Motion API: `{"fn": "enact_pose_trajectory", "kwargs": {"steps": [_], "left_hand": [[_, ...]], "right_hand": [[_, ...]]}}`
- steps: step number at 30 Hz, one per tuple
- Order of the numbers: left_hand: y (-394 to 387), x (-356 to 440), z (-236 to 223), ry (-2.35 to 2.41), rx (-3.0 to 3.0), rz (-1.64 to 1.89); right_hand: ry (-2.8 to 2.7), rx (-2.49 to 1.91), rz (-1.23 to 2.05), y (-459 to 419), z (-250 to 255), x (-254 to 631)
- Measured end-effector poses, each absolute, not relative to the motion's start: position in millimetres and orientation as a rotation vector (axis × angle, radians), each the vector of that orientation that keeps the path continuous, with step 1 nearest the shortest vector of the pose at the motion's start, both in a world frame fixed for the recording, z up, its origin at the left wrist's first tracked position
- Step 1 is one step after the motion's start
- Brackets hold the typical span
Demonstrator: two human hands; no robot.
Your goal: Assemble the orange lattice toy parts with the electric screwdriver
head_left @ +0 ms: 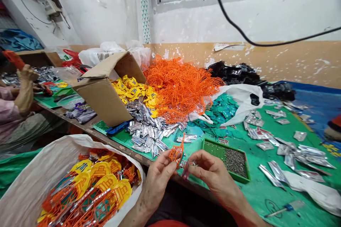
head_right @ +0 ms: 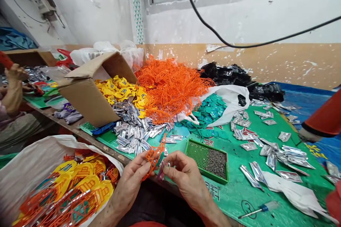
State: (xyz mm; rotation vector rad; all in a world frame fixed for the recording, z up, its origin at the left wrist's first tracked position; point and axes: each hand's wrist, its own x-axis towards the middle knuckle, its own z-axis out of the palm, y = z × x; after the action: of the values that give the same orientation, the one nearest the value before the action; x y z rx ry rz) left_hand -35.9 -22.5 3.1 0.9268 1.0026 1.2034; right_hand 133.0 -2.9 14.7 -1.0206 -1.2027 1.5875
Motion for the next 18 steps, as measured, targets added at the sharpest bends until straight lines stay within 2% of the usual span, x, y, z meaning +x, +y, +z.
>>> {"fn": "enact_pose_trajectory", "kwargs": {"steps": [8,18], "left_hand": [[-31,-41,6,1.072,1.359,1.186],[-29,-45,7,1.001,2.093,1.218]], "right_hand": [[-1.039,-0.737,1.752,-5,23,135],[-1.412,-0.776,1.242,-23,17,151]]}}
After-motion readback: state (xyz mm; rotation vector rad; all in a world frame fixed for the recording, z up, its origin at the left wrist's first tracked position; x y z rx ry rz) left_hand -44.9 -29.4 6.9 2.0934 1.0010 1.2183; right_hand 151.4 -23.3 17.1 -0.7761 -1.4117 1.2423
